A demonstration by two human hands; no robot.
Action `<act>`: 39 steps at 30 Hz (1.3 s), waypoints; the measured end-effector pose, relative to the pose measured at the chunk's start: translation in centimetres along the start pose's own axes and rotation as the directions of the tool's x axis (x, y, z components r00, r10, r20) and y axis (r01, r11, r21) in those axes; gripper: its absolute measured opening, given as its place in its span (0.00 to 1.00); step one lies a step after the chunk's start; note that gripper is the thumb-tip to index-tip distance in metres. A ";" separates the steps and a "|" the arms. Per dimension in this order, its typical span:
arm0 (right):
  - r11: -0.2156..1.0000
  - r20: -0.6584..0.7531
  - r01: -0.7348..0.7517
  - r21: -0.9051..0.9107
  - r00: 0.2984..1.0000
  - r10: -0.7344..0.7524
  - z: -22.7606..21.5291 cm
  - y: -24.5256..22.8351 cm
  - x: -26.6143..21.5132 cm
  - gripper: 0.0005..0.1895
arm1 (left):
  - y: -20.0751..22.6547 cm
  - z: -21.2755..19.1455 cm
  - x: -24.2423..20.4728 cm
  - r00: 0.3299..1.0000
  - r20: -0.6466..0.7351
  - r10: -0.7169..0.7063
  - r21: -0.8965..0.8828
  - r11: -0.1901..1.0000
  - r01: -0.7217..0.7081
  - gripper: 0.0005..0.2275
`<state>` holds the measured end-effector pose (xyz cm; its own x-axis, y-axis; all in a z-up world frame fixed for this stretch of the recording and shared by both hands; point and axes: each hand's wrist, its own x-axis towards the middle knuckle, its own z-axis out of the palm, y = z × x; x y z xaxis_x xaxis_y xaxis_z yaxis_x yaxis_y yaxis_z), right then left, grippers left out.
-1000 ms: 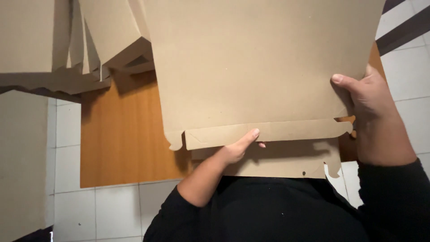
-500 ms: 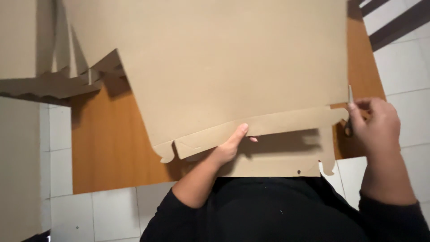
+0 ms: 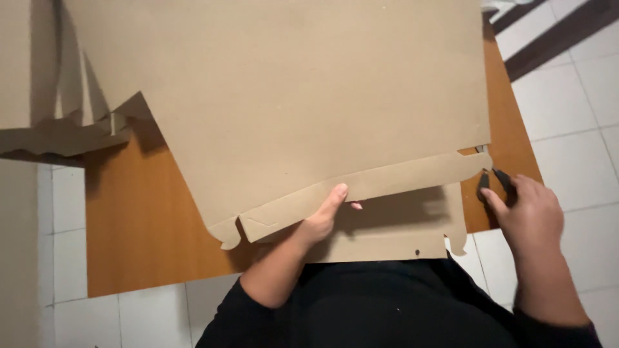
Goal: Assembling and folding flat cardboard sheets into boxes, including using scissors to trim or cut slots.
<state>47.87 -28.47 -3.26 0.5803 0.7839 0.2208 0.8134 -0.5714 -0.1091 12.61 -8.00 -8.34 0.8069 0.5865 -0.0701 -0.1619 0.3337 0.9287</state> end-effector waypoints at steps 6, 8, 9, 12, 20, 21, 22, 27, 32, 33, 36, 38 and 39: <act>0.981 0.004 0.058 -0.184 0.998 -0.058 0.8 2.6 -3.2 0.25 | 3.6 1.2 -0.4 0.985 -0.114 0.131 -0.155 0.977 -0.148 0.15; 0.986 0.019 0.061 -0.152 0.998 -0.058 0.3 2.3 -2.8 0.21 | 6.0 1.7 -0.5 0.982 -0.124 0.140 -0.140 0.978 -0.157 0.15; 0.991 0.035 0.048 -0.124 0.998 -0.044 0.1 2.3 -3.0 0.18 | 7.1 2.1 -0.6 0.983 -0.120 0.141 -0.127 0.980 -0.156 0.16; 0.999 0.100 0.002 -0.047 0.995 0.003 -0.1 2.5 -2.1 0.15 | 7.3 1.9 -0.6 0.981 -0.109 0.160 -0.099 0.980 -0.171 0.16; 0.998 0.063 0.021 0.054 0.998 -0.025 2.7 6.9 -2.7 0.13 | 8.9 2.1 -1.2 0.979 -0.107 0.174 -0.125 0.974 -0.187 0.15; 0.999 0.137 -0.013 0.044 0.991 0.007 2.5 6.8 -2.7 0.15 | 9.1 2.1 -1.3 0.976 -0.110 0.188 -0.160 0.966 -0.204 0.15; 0.999 0.137 -0.015 0.043 0.990 0.009 2.7 6.9 -3.0 0.15 | 9.3 2.2 -1.3 0.977 -0.108 0.186 -0.161 0.966 -0.202 0.15; 0.993 -0.086 0.114 0.021 0.990 -0.111 2.8 6.4 -3.2 0.13 | 9.1 2.0 -1.4 0.978 -0.096 0.185 -0.073 0.979 -0.192 0.15; 0.995 -0.023 0.076 0.069 0.997 -0.075 2.4 5.1 -0.8 0.11 | 8.8 1.8 -0.9 0.978 -0.096 0.185 -0.097 0.976 -0.194 0.16; 0.989 -0.016 0.134 -0.056 0.991 -0.135 1.9 4.4 0.0 0.12 | 8.1 1.4 -0.9 0.987 -0.048 0.153 -0.058 0.986 -0.156 0.18; 0.970 -0.061 0.181 0.163 0.983 -0.173 2.8 4.0 0.7 0.12 | 7.7 1.0 -0.6 0.983 -0.034 0.179 -0.089 0.979 -0.181 0.19; 0.835 0.276 -0.010 0.550 0.946 -0.170 2.5 0.7 1.4 0.14 | 8.9 1.0 -0.3 0.986 -0.068 0.150 -0.096 0.983 -0.156 0.19; 0.564 0.556 -0.330 0.757 0.779 -0.291 2.3 -0.8 1.0 0.17 | 9.4 1.2 -0.3 0.991 -0.091 0.102 -0.105 0.988 -0.112 0.19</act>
<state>47.86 -26.68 -5.19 0.2382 0.9115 -0.3353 0.2974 -0.3971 -0.8682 11.47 -5.93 0.87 0.7312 0.6821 -0.0073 -0.3098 0.3416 0.8873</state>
